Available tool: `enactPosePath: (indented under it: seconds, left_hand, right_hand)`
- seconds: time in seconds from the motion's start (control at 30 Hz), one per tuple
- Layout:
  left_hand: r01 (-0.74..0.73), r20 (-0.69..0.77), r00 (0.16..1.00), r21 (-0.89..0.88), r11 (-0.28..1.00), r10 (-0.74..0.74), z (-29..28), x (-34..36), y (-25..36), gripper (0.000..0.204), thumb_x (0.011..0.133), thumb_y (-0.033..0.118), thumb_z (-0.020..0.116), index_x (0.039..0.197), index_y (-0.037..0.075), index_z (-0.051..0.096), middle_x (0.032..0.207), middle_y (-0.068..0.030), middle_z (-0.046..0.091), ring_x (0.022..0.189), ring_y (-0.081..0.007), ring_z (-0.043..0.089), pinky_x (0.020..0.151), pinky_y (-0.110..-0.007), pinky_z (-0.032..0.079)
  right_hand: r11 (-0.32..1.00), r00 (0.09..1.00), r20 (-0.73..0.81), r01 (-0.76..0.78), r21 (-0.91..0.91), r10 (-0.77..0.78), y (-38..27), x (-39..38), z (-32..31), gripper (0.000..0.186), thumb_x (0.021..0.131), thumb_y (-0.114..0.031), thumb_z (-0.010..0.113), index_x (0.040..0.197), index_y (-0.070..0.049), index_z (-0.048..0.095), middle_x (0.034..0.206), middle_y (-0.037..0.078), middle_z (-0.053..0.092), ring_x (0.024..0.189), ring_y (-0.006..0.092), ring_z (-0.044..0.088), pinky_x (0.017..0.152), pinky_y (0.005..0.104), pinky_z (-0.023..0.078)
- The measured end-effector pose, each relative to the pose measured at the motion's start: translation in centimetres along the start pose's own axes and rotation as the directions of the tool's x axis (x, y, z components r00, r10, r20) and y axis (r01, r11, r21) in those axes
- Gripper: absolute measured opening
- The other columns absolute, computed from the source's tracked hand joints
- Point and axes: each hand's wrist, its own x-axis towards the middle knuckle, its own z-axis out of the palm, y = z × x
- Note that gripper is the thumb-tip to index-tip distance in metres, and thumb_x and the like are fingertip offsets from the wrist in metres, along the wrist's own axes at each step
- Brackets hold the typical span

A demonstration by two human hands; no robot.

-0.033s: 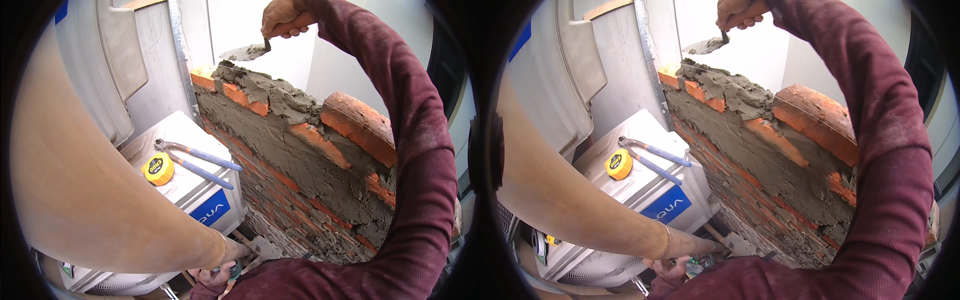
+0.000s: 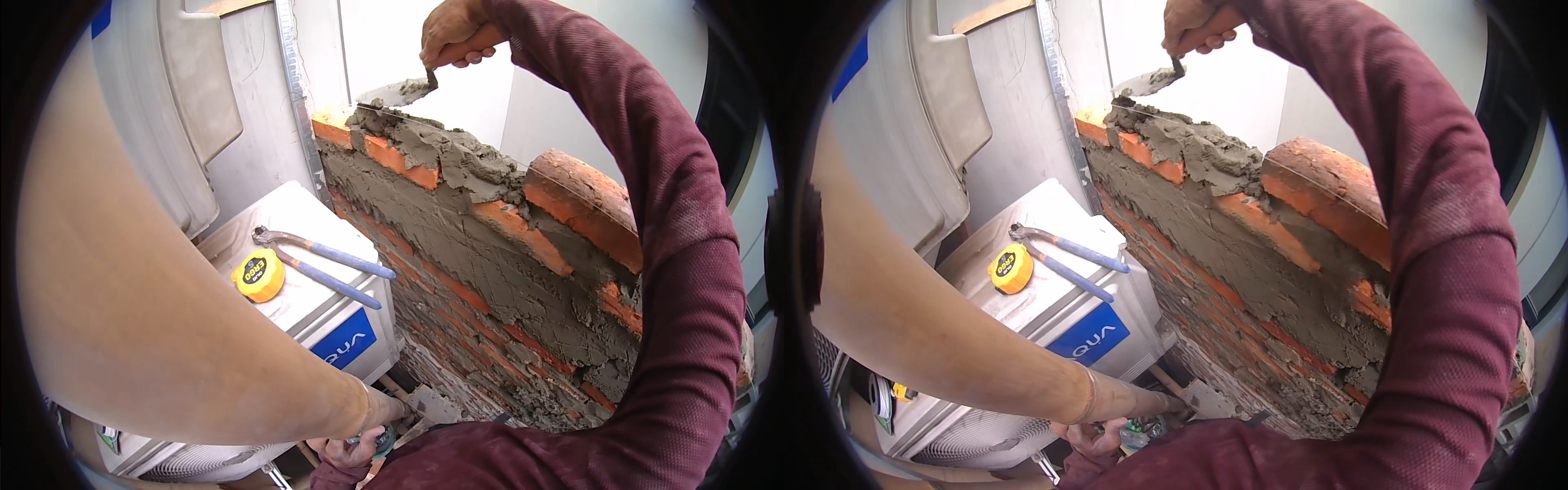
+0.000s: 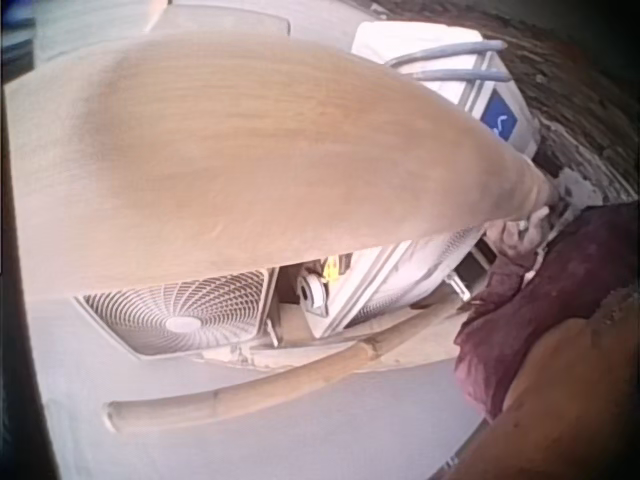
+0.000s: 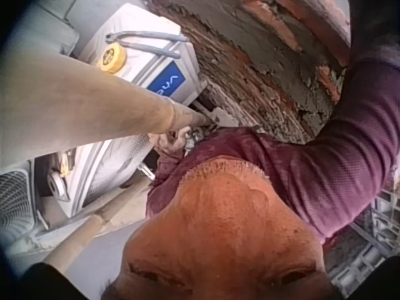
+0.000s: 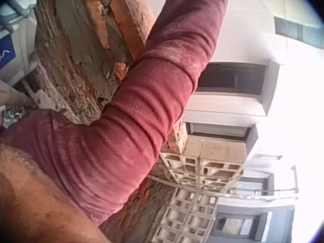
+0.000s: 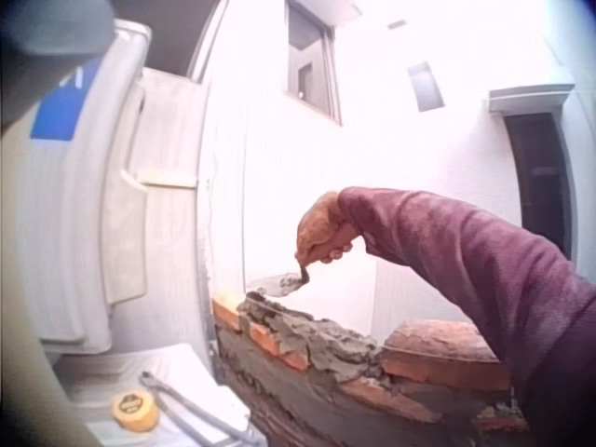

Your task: The person scoops mortar from a basin with a trowel and applies it to the top of a brick wall. They smooth the mortar, add water from a plastic bottle to adjust consistency, and place a brick onto the mortar bed, tapping it into position.

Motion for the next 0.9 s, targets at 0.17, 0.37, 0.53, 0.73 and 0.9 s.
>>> enactPosePath:
  seconds: [0.17, 0.37, 0.53, 0.73, 0.9]
  left_hand:
    - [0.079, 0.061, 0.995, -0.096, 0.992, -0.073, 0.4, -0.8, -0.1, 0.090, 0.071, 0.030, 0.087, 0.143, 0.012, 0.036, 0.131, -0.0134, 0.034, 0.124, -0.0348, 0.042, 0.099, -0.049, 0.042]
    - [-0.058, 0.123, 0.991, -0.003, 0.998, 0.057, -0.5, 1.2, -0.3, 0.079, 0.074, 0.035, 0.084, 0.137, 0.013, 0.042, 0.126, -0.0123, 0.041, 0.115, -0.0342, 0.046, 0.095, -0.050, 0.042]
    - [0.068, -0.018, 0.997, -0.079, 0.995, -0.069, 0.8, 0.1, -0.4, 0.072, 0.073, 0.037, 0.083, 0.132, 0.015, 0.047, 0.121, -0.0109, 0.044, 0.106, -0.0330, 0.050, 0.089, -0.049, 0.044]
    - [0.039, 0.060, 0.998, -0.109, 0.993, -0.032, 0.4, -0.5, -0.9, 0.083, 0.074, 0.031, 0.084, 0.141, 0.012, 0.039, 0.128, -0.0135, 0.036, 0.123, -0.0364, 0.042, 0.101, -0.053, 0.038]
    - [0.024, 0.037, 0.999, -0.127, 0.992, -0.020, 0.7, -0.7, -1.1, 0.085, 0.074, 0.029, 0.084, 0.142, 0.013, 0.038, 0.129, -0.0141, 0.036, 0.124, -0.0374, 0.041, 0.101, -0.053, 0.038]
  right_hand:
    - [0.973, 0.965, 0.156, -0.222, 0.057, 0.211, -0.3, 2.9, 0.4, 0.022, 0.092, -0.030, 0.060, 0.082, -0.011, 0.061, 0.070, 0.001, 0.056, 0.057, 0.0131, 0.049, 0.052, 0.0332, 0.041]
    - [0.970, 0.925, 0.303, -0.242, 0.003, 0.229, 0.4, 0.8, 0.4, 0.019, 0.094, -0.032, 0.056, 0.090, -0.014, 0.059, 0.069, -0.003, 0.056, 0.055, 0.0094, 0.049, 0.047, 0.0262, 0.039]
    - [0.984, 0.949, 0.261, -0.179, -0.020, 0.178, 3.1, -4.1, 1.0, 0.028, 0.094, -0.037, 0.054, 0.081, -0.014, 0.060, 0.065, -0.002, 0.055, 0.053, 0.0094, 0.050, 0.046, 0.0265, 0.041]
    - [0.990, 0.995, 0.015, -0.102, 0.097, 0.101, 4.1, -2.6, 1.9, 0.033, 0.098, -0.029, 0.044, 0.103, -0.001, 0.059, 0.061, 0.003, 0.056, 0.039, 0.0077, 0.049, 0.031, 0.0244, 0.042]
    - [0.955, 0.962, 0.119, -0.260, 0.140, 0.245, 3.0, -0.8, 2.5, 0.029, 0.099, -0.026, 0.041, 0.103, -0.002, 0.057, 0.062, 0.003, 0.056, 0.040, 0.0060, 0.049, 0.031, 0.0212, 0.042]
